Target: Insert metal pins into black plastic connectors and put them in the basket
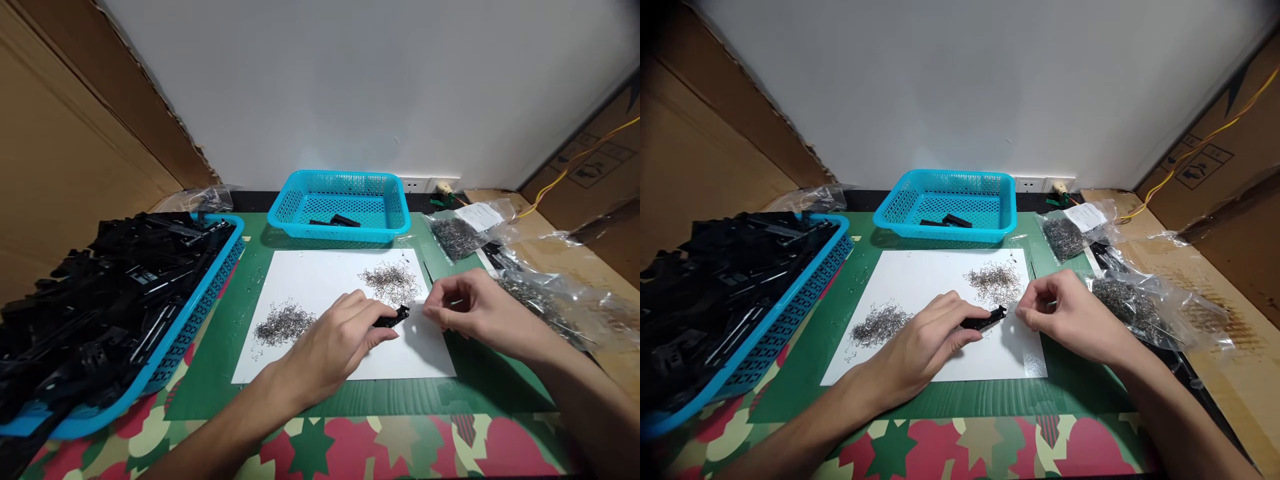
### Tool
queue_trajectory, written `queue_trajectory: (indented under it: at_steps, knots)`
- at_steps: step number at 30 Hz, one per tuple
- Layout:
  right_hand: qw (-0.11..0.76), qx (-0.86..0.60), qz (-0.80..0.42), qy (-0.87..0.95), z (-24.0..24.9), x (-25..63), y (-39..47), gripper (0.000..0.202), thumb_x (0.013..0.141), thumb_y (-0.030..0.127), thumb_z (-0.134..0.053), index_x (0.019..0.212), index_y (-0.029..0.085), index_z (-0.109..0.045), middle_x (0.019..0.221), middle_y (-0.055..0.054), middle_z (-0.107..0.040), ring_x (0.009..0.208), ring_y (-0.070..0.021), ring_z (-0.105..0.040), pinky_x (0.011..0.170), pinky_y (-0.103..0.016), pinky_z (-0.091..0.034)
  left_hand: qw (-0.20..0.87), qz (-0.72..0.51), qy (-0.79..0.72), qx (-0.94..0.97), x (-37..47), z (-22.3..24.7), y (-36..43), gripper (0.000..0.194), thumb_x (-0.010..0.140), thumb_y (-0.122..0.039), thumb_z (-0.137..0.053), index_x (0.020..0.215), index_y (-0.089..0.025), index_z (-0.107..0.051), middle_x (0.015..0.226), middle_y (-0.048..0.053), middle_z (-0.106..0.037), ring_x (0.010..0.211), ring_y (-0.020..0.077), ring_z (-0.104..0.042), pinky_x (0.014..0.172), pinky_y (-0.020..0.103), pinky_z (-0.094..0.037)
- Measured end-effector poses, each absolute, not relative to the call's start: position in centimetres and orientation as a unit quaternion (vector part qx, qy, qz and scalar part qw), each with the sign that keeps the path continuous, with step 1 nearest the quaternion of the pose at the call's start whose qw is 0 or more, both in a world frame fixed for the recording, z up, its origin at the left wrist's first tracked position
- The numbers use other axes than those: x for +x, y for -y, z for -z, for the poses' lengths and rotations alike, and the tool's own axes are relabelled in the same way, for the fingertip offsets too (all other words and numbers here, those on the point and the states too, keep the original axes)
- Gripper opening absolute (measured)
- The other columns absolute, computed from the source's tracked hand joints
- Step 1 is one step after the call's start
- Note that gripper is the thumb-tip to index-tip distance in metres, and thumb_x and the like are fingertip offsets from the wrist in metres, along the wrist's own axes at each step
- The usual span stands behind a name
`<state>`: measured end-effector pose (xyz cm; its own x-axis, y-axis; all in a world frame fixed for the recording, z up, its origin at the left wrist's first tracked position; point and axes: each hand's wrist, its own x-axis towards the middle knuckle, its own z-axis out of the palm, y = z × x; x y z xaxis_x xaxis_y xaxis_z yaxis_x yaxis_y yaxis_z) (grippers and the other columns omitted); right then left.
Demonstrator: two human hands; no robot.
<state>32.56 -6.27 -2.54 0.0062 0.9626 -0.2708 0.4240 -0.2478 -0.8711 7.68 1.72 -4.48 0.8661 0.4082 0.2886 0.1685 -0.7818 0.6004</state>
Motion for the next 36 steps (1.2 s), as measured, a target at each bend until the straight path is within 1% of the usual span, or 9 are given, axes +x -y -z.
queue_trajectory:
  at_steps: [4,8,11,16,20,23,31,33,36]
  knots:
    - [0.222,-0.642,-0.474,0.56,2.9,31.5,6.2,0.012,0.083,0.017,-0.065,0.073,0.016,-0.07,0.063,0.0,-0.061,0.058,-0.0113,-0.049,0.051,-0.023,-0.033,0.284,-0.197,-0.138,0.928,7.9,4.6,-1.7,0.02,0.106,-0.028,-0.057,0.111,-0.012,-0.068,0.1,0.006,-0.073,0.091,0.0199,-0.059,0.082,0.033,-0.045]
    - [0.212,-0.658,-0.451,0.565,3.1,30.8,6.1,0.012,0.081,0.014,-0.063,0.071,0.016,-0.069,0.062,0.001,-0.06,0.058,-0.0107,-0.048,0.05,-0.023,-0.032,0.28,-0.195,-0.131,0.931,8.1,4.5,-1.7,0.02,0.104,-0.029,-0.06,0.107,-0.011,-0.07,0.093,0.004,-0.073,0.086,0.0185,-0.058,0.08,0.032,-0.043]
    - [0.226,-0.667,-0.439,0.558,3.0,30.7,6.0,0.012,0.082,0.016,-0.065,0.071,0.016,-0.07,0.063,0.0,-0.061,0.058,-0.0109,-0.049,0.05,-0.023,-0.033,0.276,-0.197,-0.127,0.932,8.1,4.5,-1.7,0.021,0.103,-0.03,-0.061,0.106,-0.011,-0.071,0.089,0.003,-0.073,0.083,0.0181,-0.058,0.079,0.032,-0.041]
    - [0.239,-0.676,-0.422,0.555,3.2,30.4,6.0,0.014,0.083,0.019,-0.064,0.07,0.017,-0.068,0.063,0.0,-0.063,0.056,-0.0108,-0.049,0.049,-0.023,-0.034,0.272,-0.202,-0.124,0.933,8.0,4.6,-1.6,0.025,0.103,-0.033,-0.062,0.106,-0.011,-0.073,0.088,0.004,-0.074,0.08,0.0175,-0.059,0.078,0.032,-0.041]
    - [0.225,-0.687,-0.374,0.58,3.4,30.0,6.1,0.016,0.083,0.018,-0.063,0.068,0.018,-0.068,0.063,0.0,-0.066,0.057,-0.0115,-0.053,0.051,-0.024,-0.036,0.275,-0.215,-0.12,0.929,8.1,4.7,-1.6,0.027,0.103,-0.034,-0.062,0.106,-0.01,-0.074,0.083,0.004,-0.073,0.077,0.0168,-0.06,0.077,0.031,-0.042]
    - [0.214,-0.698,-0.341,0.593,3.3,29.7,6.3,0.017,0.084,0.019,-0.062,0.067,0.018,-0.066,0.061,0.0,-0.064,0.055,-0.0117,-0.052,0.051,-0.025,-0.034,0.271,-0.222,-0.119,0.929,8.2,4.8,-1.6,0.028,0.102,-0.035,-0.062,0.105,-0.01,-0.075,0.08,0.004,-0.071,0.076,0.0169,-0.06,0.076,0.031,-0.042]
    - [0.206,-0.693,-0.303,0.62,3.2,29.3,6.7,0.018,0.088,0.023,-0.06,0.07,0.02,-0.065,0.061,0.0,-0.064,0.055,-0.0136,-0.053,0.053,-0.028,-0.036,0.282,-0.209,-0.131,0.927,8.1,5.0,-1.6,0.035,0.105,-0.041,-0.055,0.103,-0.013,-0.076,0.075,0.003,-0.068,0.075,0.0169,-0.059,0.078,0.031,-0.045]
    - [0.198,-0.684,-0.308,0.632,3.1,29.3,6.7,0.02,0.09,0.024,-0.06,0.071,0.019,-0.065,0.061,0.0,-0.064,0.055,-0.0137,-0.053,0.054,-0.029,-0.036,0.287,-0.217,-0.133,0.924,8.0,5.0,-1.6,0.036,0.106,-0.042,-0.054,0.102,-0.013,-0.076,0.074,0.003,-0.068,0.074,0.0166,-0.059,0.078,0.031,-0.045]
    - [0.187,-0.654,-0.351,0.644,3.1,29.8,6.7,0.023,0.095,0.027,-0.059,0.076,0.019,-0.071,0.068,-0.002,-0.07,0.06,-0.0148,-0.058,0.057,-0.029,-0.041,0.291,-0.225,-0.136,0.92,8.0,4.8,-1.7,0.036,0.106,-0.04,-0.054,0.1,-0.013,-0.076,0.072,0.003,-0.068,0.072,0.0162,-0.06,0.078,0.031,-0.045]
